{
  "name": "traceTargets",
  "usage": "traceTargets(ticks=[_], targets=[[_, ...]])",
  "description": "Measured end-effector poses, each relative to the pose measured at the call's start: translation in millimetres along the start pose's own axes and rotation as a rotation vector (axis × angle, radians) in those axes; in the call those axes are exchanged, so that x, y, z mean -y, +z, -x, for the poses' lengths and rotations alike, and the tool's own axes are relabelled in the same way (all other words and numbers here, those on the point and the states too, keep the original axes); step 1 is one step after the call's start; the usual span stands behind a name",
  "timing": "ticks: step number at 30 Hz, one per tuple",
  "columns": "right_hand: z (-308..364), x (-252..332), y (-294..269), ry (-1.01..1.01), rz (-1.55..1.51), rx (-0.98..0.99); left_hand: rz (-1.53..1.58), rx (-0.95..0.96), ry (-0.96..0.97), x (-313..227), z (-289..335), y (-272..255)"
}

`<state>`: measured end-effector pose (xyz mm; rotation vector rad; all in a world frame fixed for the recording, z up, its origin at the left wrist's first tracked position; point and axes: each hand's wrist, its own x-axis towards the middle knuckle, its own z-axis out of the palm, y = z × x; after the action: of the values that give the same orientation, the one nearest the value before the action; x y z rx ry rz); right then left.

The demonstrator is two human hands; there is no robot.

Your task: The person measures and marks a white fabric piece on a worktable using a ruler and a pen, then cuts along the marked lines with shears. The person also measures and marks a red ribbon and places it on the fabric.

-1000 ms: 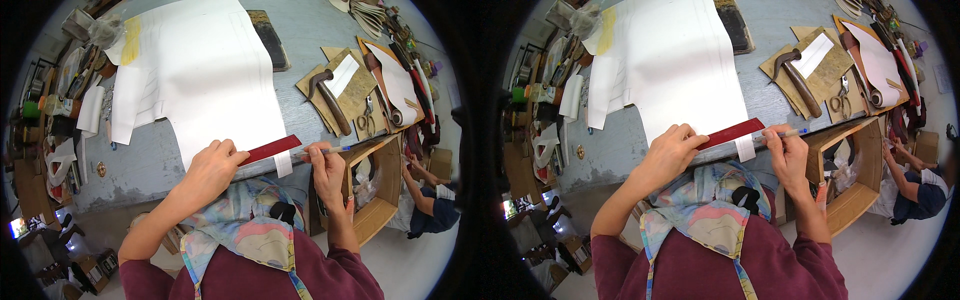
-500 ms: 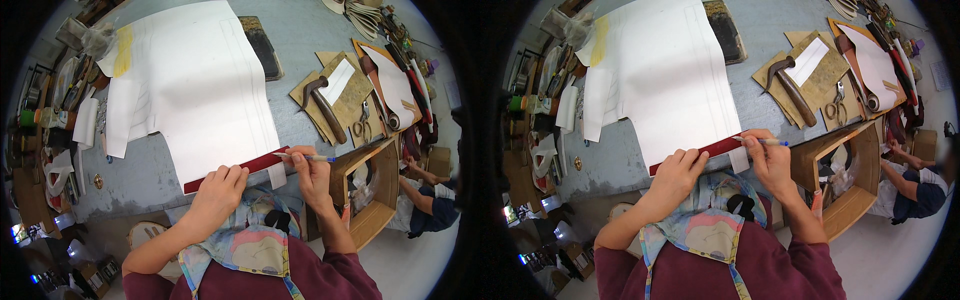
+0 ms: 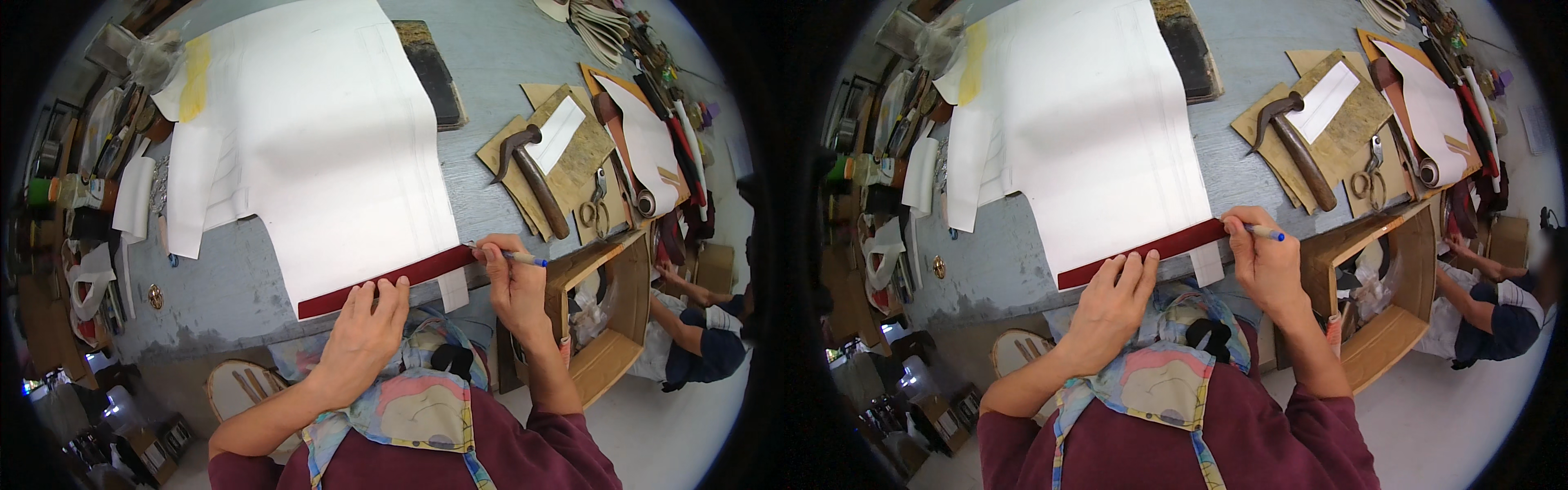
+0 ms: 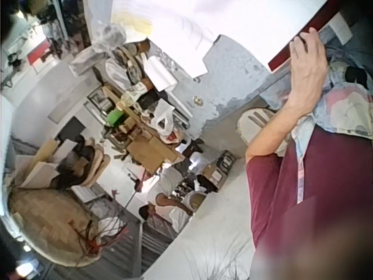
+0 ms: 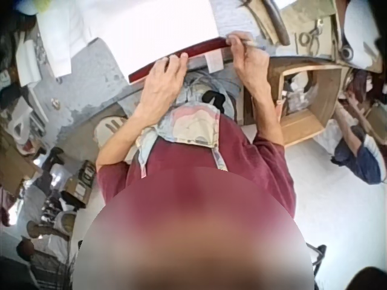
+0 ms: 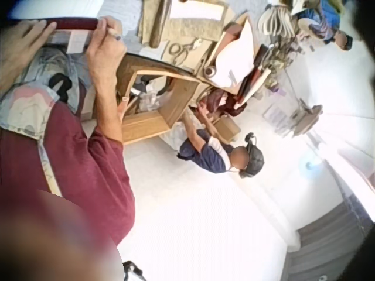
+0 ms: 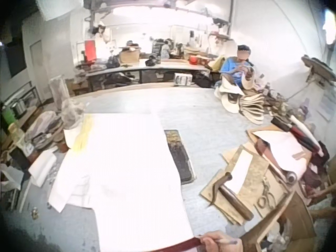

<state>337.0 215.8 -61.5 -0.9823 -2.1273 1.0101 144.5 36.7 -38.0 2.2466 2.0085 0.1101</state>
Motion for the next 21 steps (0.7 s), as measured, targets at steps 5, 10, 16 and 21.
traceTargets(ticks=[5, 10, 16, 21], targets=[[2.7, -4.4, -1.2, 0.016, -0.044, -0.009, -0.086, -0.005, -0.035, -9.4, 3.0, 5.7], [2.8, 13.7, 2.1, 0.105, -0.256, 0.013, -0.131, -0.023, -0.06, -14.4, 6.7, 10.9], [-4.2, 54.5, 41.4, 0.06, -0.412, 0.36, -0.156, -0.103, -0.104, -19.1, 7.0, 22.2], [-21.4, 87.2, 72.3, -0.109, -0.342, 0.594, -0.019, 0.006, -0.053, -24.7, 18.5, 34.7]])
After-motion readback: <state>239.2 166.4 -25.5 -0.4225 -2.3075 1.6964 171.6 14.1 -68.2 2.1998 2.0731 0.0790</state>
